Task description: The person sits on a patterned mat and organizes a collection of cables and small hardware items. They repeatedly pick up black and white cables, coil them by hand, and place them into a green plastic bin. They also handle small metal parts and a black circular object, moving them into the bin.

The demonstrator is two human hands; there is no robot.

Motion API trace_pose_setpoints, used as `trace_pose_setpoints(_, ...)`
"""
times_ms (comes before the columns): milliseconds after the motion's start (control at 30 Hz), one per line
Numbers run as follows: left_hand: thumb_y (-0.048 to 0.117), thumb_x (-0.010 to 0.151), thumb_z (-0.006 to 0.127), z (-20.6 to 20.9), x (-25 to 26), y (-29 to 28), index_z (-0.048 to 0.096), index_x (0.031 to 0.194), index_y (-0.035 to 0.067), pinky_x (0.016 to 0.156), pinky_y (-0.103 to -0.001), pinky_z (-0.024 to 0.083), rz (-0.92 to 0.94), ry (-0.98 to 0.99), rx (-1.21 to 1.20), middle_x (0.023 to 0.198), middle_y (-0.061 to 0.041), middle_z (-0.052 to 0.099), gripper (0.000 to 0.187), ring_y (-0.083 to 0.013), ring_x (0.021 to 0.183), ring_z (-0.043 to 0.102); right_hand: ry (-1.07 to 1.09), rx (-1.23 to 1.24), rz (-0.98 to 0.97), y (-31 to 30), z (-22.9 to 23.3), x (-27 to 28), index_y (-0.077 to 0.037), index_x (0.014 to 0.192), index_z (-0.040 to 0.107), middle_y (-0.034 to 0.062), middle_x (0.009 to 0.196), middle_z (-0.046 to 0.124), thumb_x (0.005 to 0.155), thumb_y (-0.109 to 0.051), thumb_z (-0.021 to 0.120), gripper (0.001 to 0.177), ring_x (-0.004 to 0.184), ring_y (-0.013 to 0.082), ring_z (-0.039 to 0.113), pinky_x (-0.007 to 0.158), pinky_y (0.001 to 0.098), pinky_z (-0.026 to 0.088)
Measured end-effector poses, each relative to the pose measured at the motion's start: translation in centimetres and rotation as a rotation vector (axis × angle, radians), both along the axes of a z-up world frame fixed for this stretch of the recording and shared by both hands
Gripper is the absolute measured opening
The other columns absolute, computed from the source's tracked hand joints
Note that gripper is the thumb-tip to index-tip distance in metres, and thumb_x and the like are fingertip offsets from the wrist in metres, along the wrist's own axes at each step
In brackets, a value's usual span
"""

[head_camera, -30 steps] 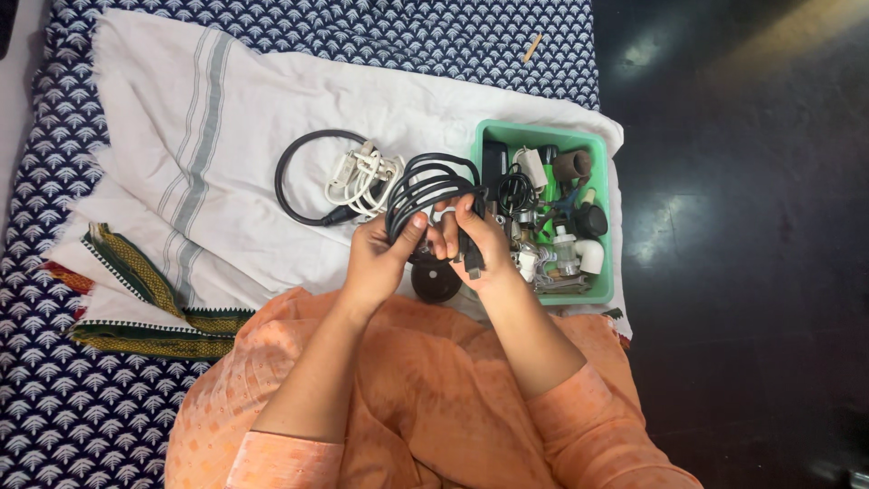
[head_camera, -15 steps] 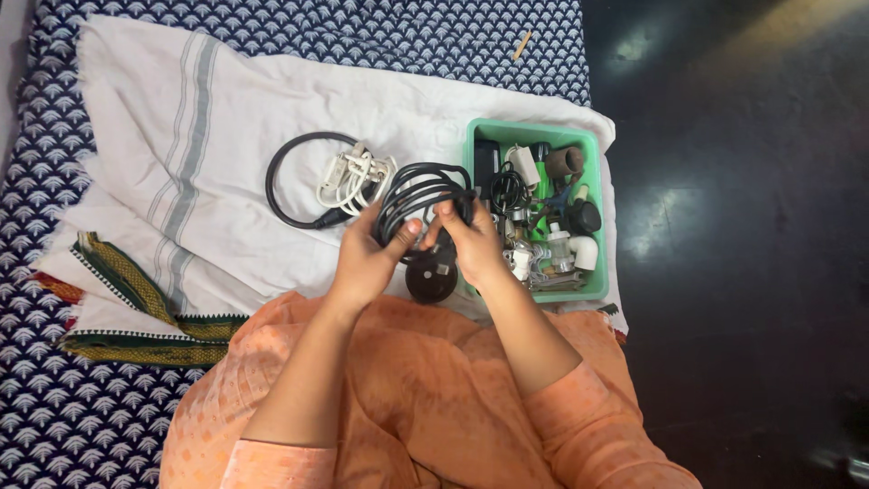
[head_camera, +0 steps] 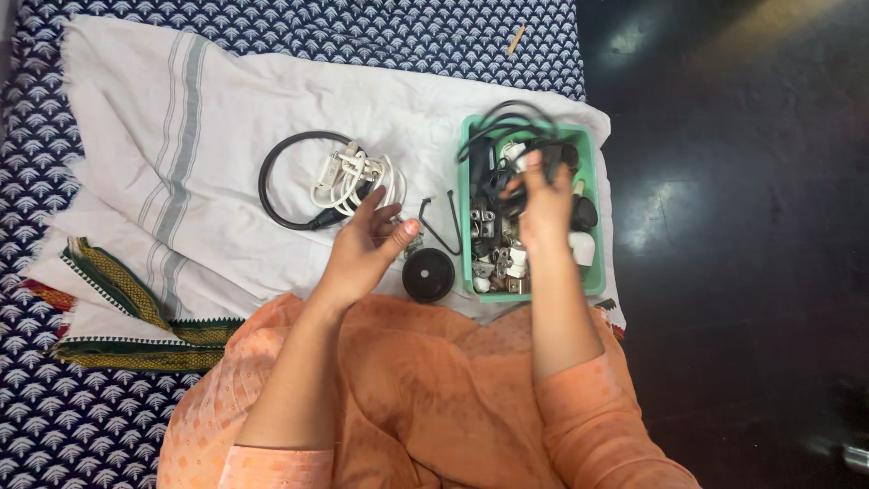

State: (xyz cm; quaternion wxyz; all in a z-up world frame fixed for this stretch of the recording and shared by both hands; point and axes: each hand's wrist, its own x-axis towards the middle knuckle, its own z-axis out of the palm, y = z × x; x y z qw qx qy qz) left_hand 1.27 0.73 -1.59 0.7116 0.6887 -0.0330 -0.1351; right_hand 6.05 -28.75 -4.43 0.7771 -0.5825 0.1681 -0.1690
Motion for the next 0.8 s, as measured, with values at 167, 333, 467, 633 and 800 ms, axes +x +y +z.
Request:
trace_pose_setpoints(167, 0.035, 0.090, 0.074, 0.0, 0.2, 0.2, 0.040, 0.151, -0.004, 0.087, -0.031, 0.058, 0.024, 0.019, 0.025, 0.133, -0.022, 0.067, 0.080, -0.0189, 0.106, 0.071, 0.279, 0.014, -0.118, -5.6, -5.1, 2.0, -0.014, 0.112, 0.058, 0.0035, 0.087, 0.063, 0.095, -0.041, 0.071, 0.034, 0.070, 0.0187, 0.066, 0.057, 0.0378, 0.059)
trace_pose_setpoints(333, 0.030, 0.092, 0.073, 0.8, 0.1, 0.8, 0.052, 0.144, -0.004, 0.083, -0.028, 0.058, 0.060, 0.006, 0.126, 0.116, -0.016, 0.078, 0.065, -0.0166, 0.098, 0.074, 0.516, 0.061, -0.111, -7.1, -7.4, 3.1, -0.017, 0.111, 0.064, 0.0054, 0.102, 0.070, 0.086, -0.048, 0.072, 0.040, 0.080, 0.0248, 0.074, 0.057, 0.0414, 0.064)
trace_pose_setpoints(467, 0.026, 0.093, 0.072, 0.9, 0.2, 1.0, 0.052, 0.143, -0.003, 0.082, -0.029, 0.058, 0.100, -0.006, 0.124, 0.114, -0.015, 0.077, 0.062, -0.0163, 0.096, 0.074, 0.539, -0.209, -0.222, -7.4, -6.2, 3.0, -0.013, 0.118, 0.061, 0.0071, 0.108, 0.067, 0.089, -0.043, 0.074, 0.044, 0.083, 0.0260, 0.073, 0.057, 0.0413, 0.062)
trace_pose_setpoints(633, 0.023, 0.094, 0.072, 0.9, 0.8, 1.2, 0.048, 0.145, -0.002, 0.083, -0.029, 0.058, 0.144, -0.006, 0.135, 0.118, -0.015, 0.075, 0.062, -0.0163, 0.097, 0.074, 0.579, -0.324, -0.147, -10.0, -7.2, 2.4, -0.003, 0.125, 0.067, 0.0161, 0.109, 0.066, 0.091, -0.025, 0.075, 0.042, 0.083, 0.0250, 0.064, 0.055, 0.0375, 0.063)
trace_pose_setpoints(800, 0.021, 0.094, 0.071, 0.9, 0.7, 1.7, 0.052, 0.143, -0.001, 0.083, -0.029, 0.059, 0.154, -0.037, 0.164, 0.117, -0.015, 0.075, 0.057, -0.0169, 0.097, 0.075, 0.461, -0.568, -0.197, -14.1, -7.2, 1.7, -0.001, 0.128, 0.057, 0.0095, 0.110, 0.069, 0.085, -0.018, 0.081, 0.052, 0.082, 0.0169, 0.070, 0.052, 0.0318, 0.059)
